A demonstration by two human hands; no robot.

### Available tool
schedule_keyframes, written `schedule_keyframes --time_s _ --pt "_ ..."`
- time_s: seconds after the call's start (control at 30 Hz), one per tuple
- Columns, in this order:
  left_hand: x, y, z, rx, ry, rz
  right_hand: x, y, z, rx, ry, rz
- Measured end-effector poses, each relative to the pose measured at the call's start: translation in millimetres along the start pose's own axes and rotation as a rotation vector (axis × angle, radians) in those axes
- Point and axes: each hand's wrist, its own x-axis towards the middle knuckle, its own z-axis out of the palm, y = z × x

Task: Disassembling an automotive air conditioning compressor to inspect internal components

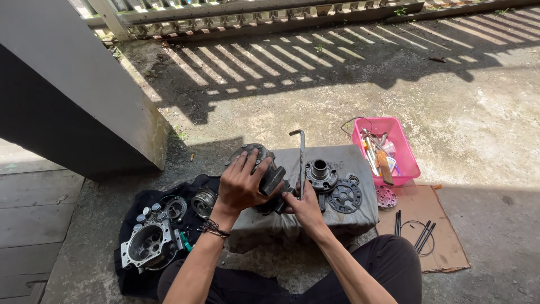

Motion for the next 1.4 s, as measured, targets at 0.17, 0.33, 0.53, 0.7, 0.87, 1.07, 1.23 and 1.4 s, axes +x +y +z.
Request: schedule_keyframes --time_s 0.17,0.33,0.53,0.7,0.87,1.07,1.23,1.4 --pt "16.8 2.5 -5.8 -0.007 0.062 0.154 3.0 9.7 3.7 0.130 0.037 -0.009" --pt "12.6 7.6 -10.3 -0.022 0.060 0.237 5.1 34.6 -5.5 0.184 0.038 -0.007" --pt "14.1 20.1 -26.8 -0.012 0.075 0.222 1.7 57.9 -22.0 0.114 -0.030 0.020" --pt "7.7 17.4 -25.6 -0.002 0.091 0.214 14.0 78.1 -41.8 -0.103 -0.060 -0.037" --pt "4.2 17.1 -32.4 -0.018 0.102 0.192 -35.3 47.6 -72.6 -0.558 0.092 -0.230" --pt "3.8 24.0 -45.7 -0.083 -0.183 0.138 -124.5 32.1 -116.3 -0.683 0.107 -0.255" --pt "7.8 27.1 -43.9 -0.091 -0.192 0.170 -136.9 50.1 -117.0 -0.796 0.010 -0.229" --pt "4.7 28.0 -43.8 -0.067 -0.177 0.156 -134.0 45.7 -113.3 -0.835 0.016 -0.236"
